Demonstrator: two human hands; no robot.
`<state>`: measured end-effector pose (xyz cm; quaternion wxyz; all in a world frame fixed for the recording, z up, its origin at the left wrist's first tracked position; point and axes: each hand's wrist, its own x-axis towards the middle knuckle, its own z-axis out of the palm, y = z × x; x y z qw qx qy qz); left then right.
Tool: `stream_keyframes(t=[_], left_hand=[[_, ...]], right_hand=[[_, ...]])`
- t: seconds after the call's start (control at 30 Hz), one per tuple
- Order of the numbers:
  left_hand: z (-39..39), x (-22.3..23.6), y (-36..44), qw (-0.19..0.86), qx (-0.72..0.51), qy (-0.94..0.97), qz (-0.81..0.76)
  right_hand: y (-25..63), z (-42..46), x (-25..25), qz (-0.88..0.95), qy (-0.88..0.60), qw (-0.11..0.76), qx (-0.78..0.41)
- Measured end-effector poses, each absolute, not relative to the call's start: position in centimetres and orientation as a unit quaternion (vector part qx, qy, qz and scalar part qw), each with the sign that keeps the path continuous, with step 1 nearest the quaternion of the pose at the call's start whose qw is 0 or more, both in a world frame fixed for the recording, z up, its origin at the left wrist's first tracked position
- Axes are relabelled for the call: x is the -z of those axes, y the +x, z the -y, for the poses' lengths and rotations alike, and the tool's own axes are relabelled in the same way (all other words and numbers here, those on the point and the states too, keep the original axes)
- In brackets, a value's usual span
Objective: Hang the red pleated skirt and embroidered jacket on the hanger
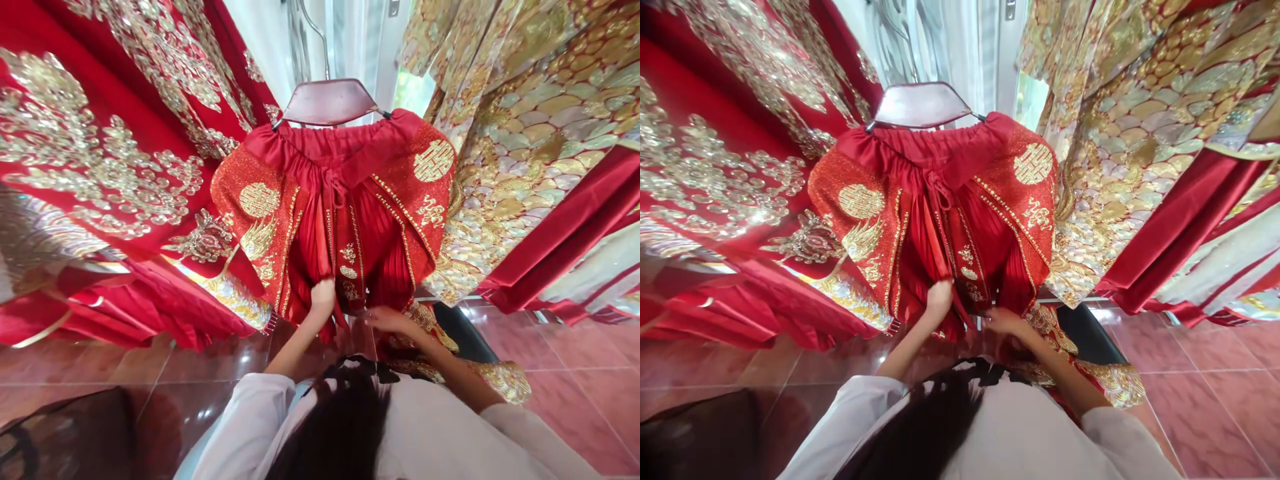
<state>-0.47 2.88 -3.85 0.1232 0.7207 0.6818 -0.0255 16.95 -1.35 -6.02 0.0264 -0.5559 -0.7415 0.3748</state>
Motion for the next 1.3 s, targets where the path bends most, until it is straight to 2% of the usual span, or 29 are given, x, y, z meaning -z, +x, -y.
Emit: stream_keyframes(t=[0.07, 0.13, 0.17, 0.2, 0.23, 0.27, 0.37, 0.47, 0.63, 0.8, 0.87, 0.97, 1.0, 1.03, 1.07, 1.2, 1.3], left_hand=[[-1.3, 5.1, -0.4, 0.143, 0.061, 0.723, -0.673], [-0.5, 4.2, -0.3, 0.153, 0.078, 0.736, -0.655], [-0.4, 2.8, -0.3, 0.151, 0.071, 0.749, -0.641], [-0.6, 0.9, -0.4, 0.137, 0.048, 0.766, -0.626], [-1.0, -1.5, -0.4, 0.119, 0.018, 0.785, -0.608], [-1.7, -4.2, -0.5, 0.059, -0.055, 0.808, -0.583], [-4.6, -11.5, -1.1, -0.129, -0.246, 0.800, -0.532], [-7.4, -14.4, -2.3, -0.183, -0.277, 0.812, -0.480], [-7.3, -11.4, -5.1, -0.162, -0.158, 0.896, -0.383], [-4.9, -10.1, -5.9, -0.174, -0.146, 0.897, -0.378], [-4.7, -10.2, -5.3, -0.167, -0.127, 0.905, -0.370], [-4.8, -10.2, -4.3, -0.176, -0.099, 0.901, -0.383], [-4.8, -10.1, -4.1, -0.182, -0.096, 0.897, -0.390], [-4.7, -10.1, -4.0, -0.185, -0.094, 0.896, -0.393], [-4.7, -10.0, -3.9, -0.184, -0.093, 0.897, -0.391], [-4.4, -10.2, -4.1, -0.163, -0.095, 0.908, -0.373], [-4.3, -10.2, -4.2, -0.155, -0.094, 0.913, -0.365]], right_hand=[[17.5, -0.8, 2.6, 0.754, -0.556, 0.106, -0.332], [17.8, -2.9, -2.0, 0.773, -0.518, 0.309, -0.195], [17.8, -4.0, -4.5, 0.780, -0.482, 0.381, -0.118], [17.6, -5.0, -6.8, 0.788, -0.439, 0.427, -0.052], [17.2, -6.0, -9.0, 0.803, -0.400, 0.442, -0.006], [16.8, -7.0, -10.7, 0.819, -0.368, 0.440, 0.026], [15.7, -10.0, -13.6, 0.859, -0.332, 0.384, 0.065], [16.3, -12.0, -13.5, 0.875, -0.349, 0.328, 0.063], [19.1, -11.2, -11.8, 0.899, -0.335, 0.276, 0.051], [17.3, -6.4, -9.7, 0.939, -0.255, 0.222, 0.064], [15.9, -4.3, -8.2, 0.964, -0.222, 0.146, -0.006], [14.6, -2.0, -5.5, 0.959, -0.202, -0.035, -0.194], [14.3, -1.7, -4.6, 0.944, -0.215, -0.066, -0.239], [14.1, -1.7, -4.0, 0.932, -0.243, -0.059, -0.264], [13.9, -1.9, -3.5, 0.921, -0.284, -0.013, -0.268], [13.2, -3.6, -3.0, 0.804, -0.462, 0.305, -0.216], [12.5, -4.5, -3.2, 0.716, -0.497, 0.412, -0.265]])
